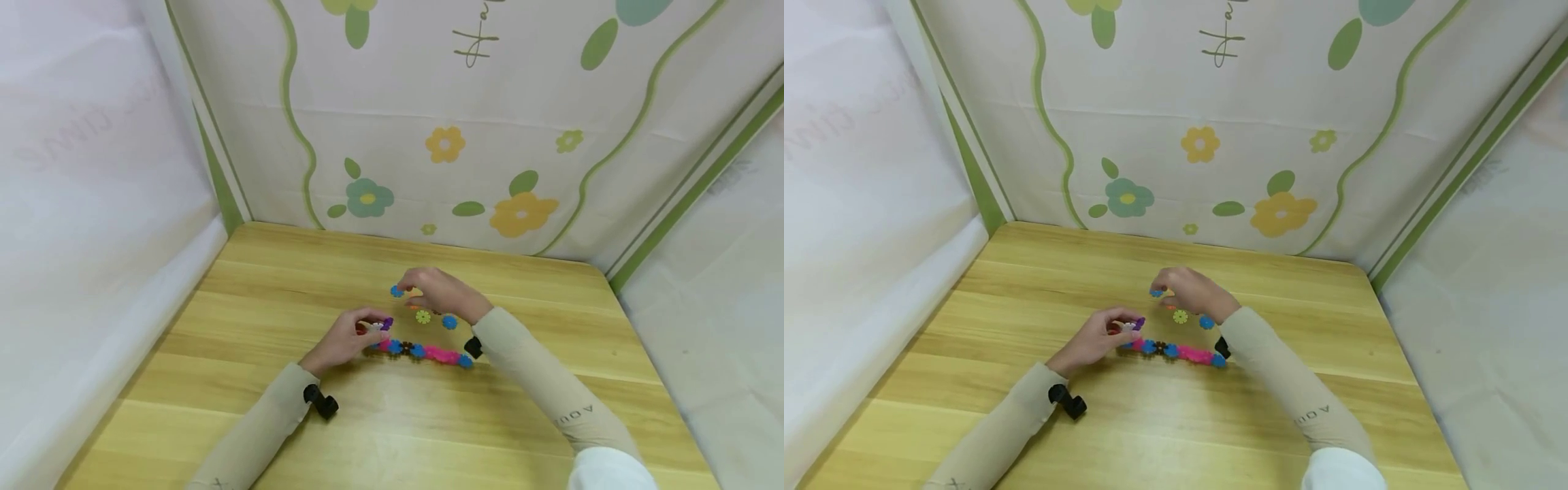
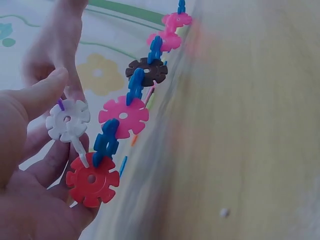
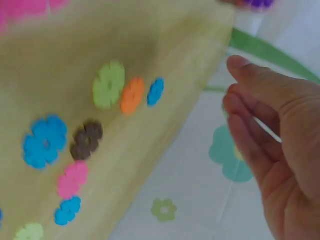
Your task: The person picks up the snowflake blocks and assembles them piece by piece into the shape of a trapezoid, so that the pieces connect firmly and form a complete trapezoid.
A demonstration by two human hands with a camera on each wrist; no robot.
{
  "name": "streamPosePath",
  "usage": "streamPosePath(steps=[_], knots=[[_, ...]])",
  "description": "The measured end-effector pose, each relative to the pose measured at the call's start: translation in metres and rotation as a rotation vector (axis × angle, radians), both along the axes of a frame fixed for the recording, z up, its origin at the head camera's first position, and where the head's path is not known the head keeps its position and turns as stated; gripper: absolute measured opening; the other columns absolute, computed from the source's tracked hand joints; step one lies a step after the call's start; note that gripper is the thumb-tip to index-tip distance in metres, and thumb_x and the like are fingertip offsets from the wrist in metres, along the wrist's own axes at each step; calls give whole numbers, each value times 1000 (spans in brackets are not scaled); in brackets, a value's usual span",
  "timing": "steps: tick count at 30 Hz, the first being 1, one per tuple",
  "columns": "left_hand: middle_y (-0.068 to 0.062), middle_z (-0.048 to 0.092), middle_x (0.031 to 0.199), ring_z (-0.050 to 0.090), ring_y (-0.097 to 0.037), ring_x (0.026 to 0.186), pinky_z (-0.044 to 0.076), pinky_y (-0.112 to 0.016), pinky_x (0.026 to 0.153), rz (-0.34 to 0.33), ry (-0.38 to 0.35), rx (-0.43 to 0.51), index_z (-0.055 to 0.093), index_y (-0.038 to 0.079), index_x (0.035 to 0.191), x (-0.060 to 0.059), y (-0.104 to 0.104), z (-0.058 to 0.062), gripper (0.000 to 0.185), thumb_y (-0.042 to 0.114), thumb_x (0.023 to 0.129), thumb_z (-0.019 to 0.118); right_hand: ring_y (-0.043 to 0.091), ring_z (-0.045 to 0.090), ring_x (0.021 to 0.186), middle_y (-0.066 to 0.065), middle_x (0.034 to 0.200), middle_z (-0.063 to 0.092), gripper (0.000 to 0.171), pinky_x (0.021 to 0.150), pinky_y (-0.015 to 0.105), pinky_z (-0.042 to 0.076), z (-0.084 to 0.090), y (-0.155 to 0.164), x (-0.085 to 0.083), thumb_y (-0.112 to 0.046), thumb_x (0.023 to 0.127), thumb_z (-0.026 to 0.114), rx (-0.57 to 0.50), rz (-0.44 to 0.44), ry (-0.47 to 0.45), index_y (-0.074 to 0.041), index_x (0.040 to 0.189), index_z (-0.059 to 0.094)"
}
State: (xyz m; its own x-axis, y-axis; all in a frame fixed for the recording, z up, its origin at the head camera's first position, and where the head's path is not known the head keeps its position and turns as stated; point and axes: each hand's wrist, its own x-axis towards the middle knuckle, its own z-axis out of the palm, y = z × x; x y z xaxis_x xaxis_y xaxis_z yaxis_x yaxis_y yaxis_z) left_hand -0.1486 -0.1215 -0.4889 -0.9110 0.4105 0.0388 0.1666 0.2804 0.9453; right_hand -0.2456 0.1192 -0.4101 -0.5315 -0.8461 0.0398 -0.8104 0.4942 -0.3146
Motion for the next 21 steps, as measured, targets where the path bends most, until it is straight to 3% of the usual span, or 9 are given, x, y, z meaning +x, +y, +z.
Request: streamPosePath(steps=[8,12,16,21], knots=[[1,74,124,64,-22,109,54,-33,88,41,-3,17,74,21,125,2,1,0,24,21,101,75,31,70,123,17,133,73,36,104,43,58,-24,-13,-36,-11,97,77,92,-160,-139,0,131,71],[0,74,127,65,-21,111,54,-34,91,32,13,19,74,17,127,3,0,1,27,21,101,74,23,69,102,10,115,77,20,93,39,59,-38,-19,-44,-15,101,73,124,-235,-198,-4,118,77],[1,74,130,66,-21,113,54,-34,93,31,20,10,73,11,131,3,-1,3,32,21,101,74,16,65,87,4,99,76,11,83,35,58,-47,-25,-50,-18,102,72,132,-246,-192,-9,104,79],[-1,75,129,66,-20,110,54,-31,91,25,34,11,72,10,131,3,-2,3,34,24,101,75,17,72,100,4,108,78,13,90,33,61,-53,-31,-51,-15,99,75,106,-255,-178,-9,108,81]])
